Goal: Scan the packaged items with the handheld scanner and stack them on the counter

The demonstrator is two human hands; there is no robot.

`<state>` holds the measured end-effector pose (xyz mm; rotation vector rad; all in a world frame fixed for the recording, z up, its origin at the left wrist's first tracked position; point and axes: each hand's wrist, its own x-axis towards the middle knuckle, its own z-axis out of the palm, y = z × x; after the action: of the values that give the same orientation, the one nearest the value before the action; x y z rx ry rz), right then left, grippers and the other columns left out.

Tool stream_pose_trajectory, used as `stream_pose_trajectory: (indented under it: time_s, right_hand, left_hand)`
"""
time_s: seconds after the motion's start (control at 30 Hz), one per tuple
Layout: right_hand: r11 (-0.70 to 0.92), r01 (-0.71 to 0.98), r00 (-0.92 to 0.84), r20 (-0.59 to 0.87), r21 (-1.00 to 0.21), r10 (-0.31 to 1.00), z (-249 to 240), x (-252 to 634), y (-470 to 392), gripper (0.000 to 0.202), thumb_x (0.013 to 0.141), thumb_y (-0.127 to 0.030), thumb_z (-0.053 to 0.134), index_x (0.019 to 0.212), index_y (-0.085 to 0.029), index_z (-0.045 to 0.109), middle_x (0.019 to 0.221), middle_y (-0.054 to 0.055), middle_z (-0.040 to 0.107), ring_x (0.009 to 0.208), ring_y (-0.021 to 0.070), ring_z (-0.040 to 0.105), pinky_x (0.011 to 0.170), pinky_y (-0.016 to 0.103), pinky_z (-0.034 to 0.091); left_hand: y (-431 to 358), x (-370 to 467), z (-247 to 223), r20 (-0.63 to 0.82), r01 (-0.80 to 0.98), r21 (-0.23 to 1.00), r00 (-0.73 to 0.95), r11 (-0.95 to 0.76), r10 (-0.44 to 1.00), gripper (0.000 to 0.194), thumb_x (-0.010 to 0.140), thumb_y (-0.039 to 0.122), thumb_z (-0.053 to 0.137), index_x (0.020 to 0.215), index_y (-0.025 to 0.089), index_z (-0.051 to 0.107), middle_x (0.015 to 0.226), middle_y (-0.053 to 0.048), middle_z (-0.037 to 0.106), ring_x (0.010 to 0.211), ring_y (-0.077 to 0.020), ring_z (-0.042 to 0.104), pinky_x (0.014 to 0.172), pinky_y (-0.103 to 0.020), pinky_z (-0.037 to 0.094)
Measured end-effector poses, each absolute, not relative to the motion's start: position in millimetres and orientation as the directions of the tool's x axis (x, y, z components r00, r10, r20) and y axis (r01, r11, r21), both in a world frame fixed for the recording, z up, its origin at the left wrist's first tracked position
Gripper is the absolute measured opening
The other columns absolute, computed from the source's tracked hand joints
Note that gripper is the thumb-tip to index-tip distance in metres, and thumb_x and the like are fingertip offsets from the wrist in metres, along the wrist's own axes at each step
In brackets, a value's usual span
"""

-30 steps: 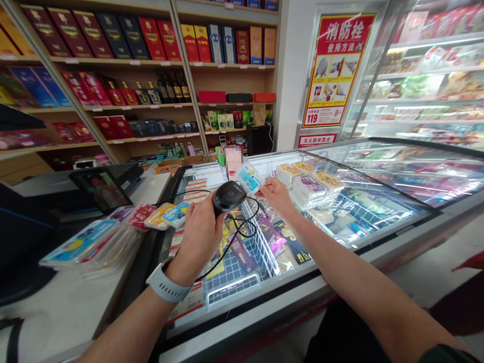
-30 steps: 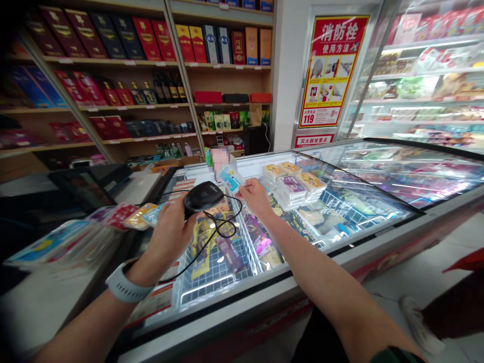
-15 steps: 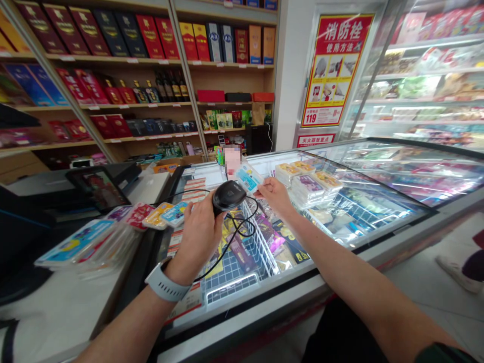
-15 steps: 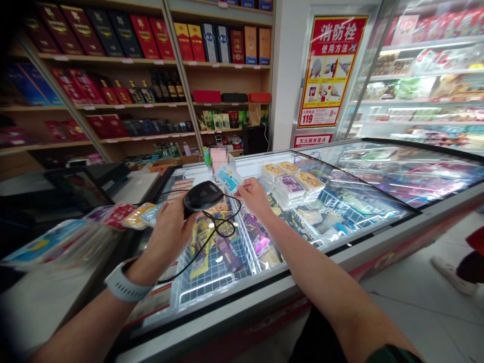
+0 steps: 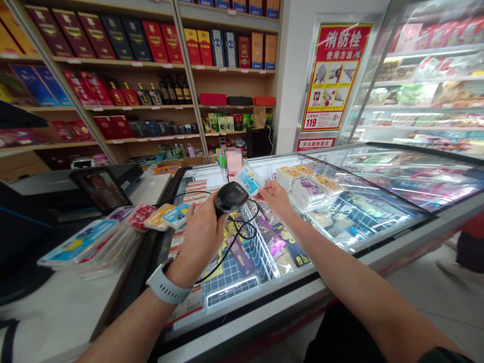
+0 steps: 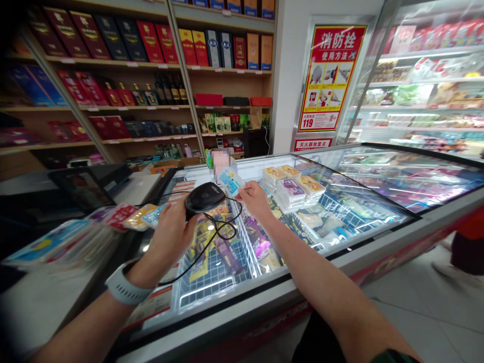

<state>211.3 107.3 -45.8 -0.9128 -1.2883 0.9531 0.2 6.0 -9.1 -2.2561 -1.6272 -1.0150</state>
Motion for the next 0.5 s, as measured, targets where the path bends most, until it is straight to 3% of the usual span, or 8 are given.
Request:
stream_pose_trajectory:
  time_s: [0.17, 0.5]
  right_hand:
    - [0.347, -0.054, 0.046, 0.345, -0.936, 0.938, -43.8, 212.0, 105.0, 0.031, 0.073, -0.044, 0.069, 0.083, -0.021, 0.05, 0.066, -0.002, 0.068, 0.065, 0.016, 0.07, 0.068, 0.033, 0.06]
    - [0.358, -0.069, 0.047, 0.356, -0.931, 0.933, -43.7, 211.5, 106.2, 0.037, 0.072, -0.048, 0.07, 0.084, -0.021, 0.048, 0.065, -0.002, 0.067, 0.066, 0.0168, 0.071, 0.067, 0.032, 0.06]
  left_hand:
    - [6.8, -0.3, -9.9, 0.647, 0.889, 0.193, 0.203, -0.416, 0.735, 0.047, 0.089, 0.025, 0.047, 0.133, 0.009, 0.042, 0.12, -0.02, 0.062, 0.11, -0.0316, 0.058, 0.1, -0.05, 0.04]
    - [8.0, -0.8, -11.2, 0.658, 0.896, 0.179, 0.199, -0.408, 0.726, 0.047, 0.089, 0.025, 0.048, 0.132, 0.008, 0.043, 0.117, -0.021, 0.063, 0.106, -0.0316, 0.06, 0.098, -0.05, 0.04]
